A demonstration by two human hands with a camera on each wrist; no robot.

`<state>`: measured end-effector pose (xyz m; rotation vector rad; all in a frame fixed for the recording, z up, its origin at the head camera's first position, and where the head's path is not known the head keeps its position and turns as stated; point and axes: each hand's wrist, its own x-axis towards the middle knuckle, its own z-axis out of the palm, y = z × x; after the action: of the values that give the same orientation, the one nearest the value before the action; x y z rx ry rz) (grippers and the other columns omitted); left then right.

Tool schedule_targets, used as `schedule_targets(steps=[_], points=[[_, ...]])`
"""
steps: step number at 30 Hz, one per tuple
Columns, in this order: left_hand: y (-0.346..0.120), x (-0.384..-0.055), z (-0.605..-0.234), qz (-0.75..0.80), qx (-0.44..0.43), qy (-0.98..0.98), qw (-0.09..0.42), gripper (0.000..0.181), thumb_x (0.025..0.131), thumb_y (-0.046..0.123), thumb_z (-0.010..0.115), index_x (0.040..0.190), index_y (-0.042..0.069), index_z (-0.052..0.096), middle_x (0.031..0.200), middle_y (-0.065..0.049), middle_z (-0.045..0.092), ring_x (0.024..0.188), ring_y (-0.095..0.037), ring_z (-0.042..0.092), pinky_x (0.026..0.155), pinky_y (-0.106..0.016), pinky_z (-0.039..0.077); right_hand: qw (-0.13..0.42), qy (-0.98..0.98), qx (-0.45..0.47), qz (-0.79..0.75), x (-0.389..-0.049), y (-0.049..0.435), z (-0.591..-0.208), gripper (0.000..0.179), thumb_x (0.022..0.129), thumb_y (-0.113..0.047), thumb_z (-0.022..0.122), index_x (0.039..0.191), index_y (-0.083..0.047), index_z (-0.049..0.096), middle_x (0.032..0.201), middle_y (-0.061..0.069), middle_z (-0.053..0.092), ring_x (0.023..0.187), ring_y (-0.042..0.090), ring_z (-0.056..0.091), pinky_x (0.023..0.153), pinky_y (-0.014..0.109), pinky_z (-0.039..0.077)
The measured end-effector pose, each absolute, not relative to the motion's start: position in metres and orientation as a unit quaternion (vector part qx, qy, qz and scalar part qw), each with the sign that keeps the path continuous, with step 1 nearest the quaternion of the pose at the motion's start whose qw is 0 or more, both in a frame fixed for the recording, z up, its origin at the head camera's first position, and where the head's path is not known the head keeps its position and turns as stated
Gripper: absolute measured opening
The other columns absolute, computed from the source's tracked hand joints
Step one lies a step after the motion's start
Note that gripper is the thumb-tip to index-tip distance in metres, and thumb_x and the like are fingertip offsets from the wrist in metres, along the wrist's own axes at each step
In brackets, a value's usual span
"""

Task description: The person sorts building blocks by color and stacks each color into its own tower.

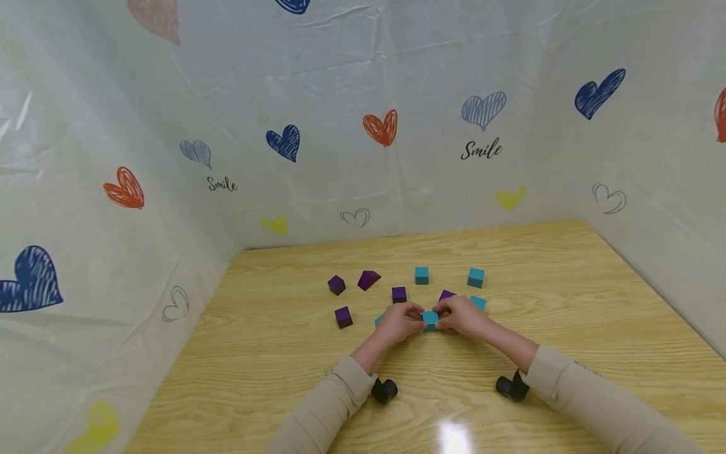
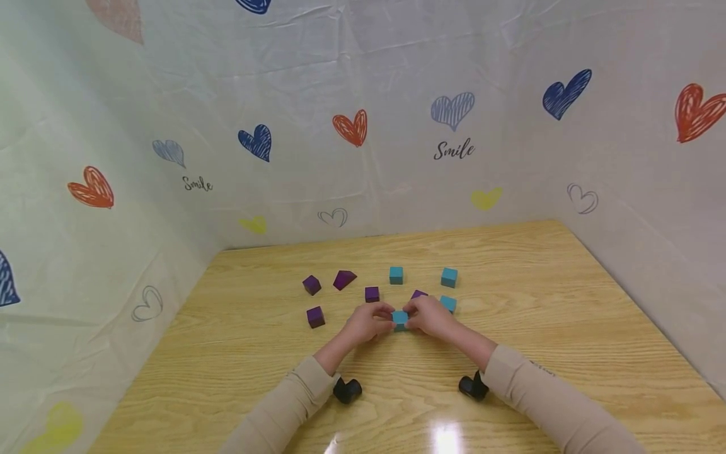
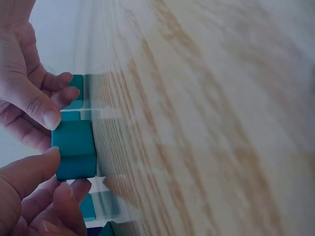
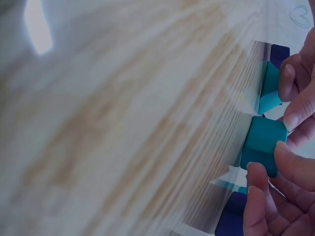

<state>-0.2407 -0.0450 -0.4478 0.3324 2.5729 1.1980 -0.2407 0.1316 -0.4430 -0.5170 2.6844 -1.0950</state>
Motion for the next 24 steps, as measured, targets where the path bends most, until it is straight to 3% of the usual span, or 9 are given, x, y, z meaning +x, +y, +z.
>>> schedule_targets(steps=[7,12,15,20,24], points=[[-0.043,-0.240,-0.444,0.381,0.127,0.906,0.134,0.027,0.084,0.016,0.067,0.110,0.007,0.063,0.098,-0.003,0.067,0.080,-0.013,0.059,0.065,-0.022,0.046,0.085,0.914,-0.187,-0.351,-0.239,0.133,-0.442,0.031,0.079,-0.004,0.068,0.107,0.009,0.063,0.099,0.016,0.066,0.083,0.020,0.060,0.070,0.030,0.050],[-0.042,-0.238,-0.441,0.394,0.123,0.896,0.166,0.028,0.085,0.015,0.065,0.112,0.008,0.061,0.100,-0.005,0.065,0.053,-0.013,0.050,0.049,-0.021,0.042,0.111,0.908,-0.176,-0.363,-0.232,0.144,-0.431,0.036,0.082,-0.005,0.065,0.114,0.010,0.058,0.101,0.019,0.063,0.069,0.020,0.060,0.060,0.029,0.049],[-0.043,-0.238,-0.441,0.398,0.123,0.891,0.178,0.028,0.086,0.015,0.064,0.113,0.008,0.060,0.101,-0.006,0.065,0.047,-0.013,0.046,0.046,-0.021,0.041,0.101,0.918,-0.172,-0.343,-0.229,0.155,-0.418,0.036,0.083,-0.007,0.064,0.114,0.010,0.057,0.096,0.018,0.063,0.060,0.018,0.057,0.055,0.029,0.047],[-0.045,-0.239,-0.441,0.393,0.129,0.893,0.180,0.029,0.086,0.015,0.064,0.114,0.008,0.060,0.102,-0.006,0.064,0.047,-0.013,0.047,0.046,-0.020,0.040,0.059,0.946,-0.184,-0.259,-0.233,0.178,-0.408,0.037,0.082,-0.009,0.066,0.112,0.011,0.058,0.094,0.016,0.063,0.076,0.023,0.059,0.064,0.033,0.048],[-0.047,-0.239,-0.441,0.391,0.133,0.893,0.179,0.028,0.086,0.017,0.064,0.113,0.009,0.060,0.101,-0.004,0.064,0.046,-0.013,0.046,0.046,-0.020,0.039,0.074,0.952,-0.170,-0.244,-0.239,0.193,-0.413,0.042,0.081,-0.009,0.067,0.115,0.012,0.055,0.102,0.022,0.060,0.091,0.033,0.058,0.072,0.039,0.049]])
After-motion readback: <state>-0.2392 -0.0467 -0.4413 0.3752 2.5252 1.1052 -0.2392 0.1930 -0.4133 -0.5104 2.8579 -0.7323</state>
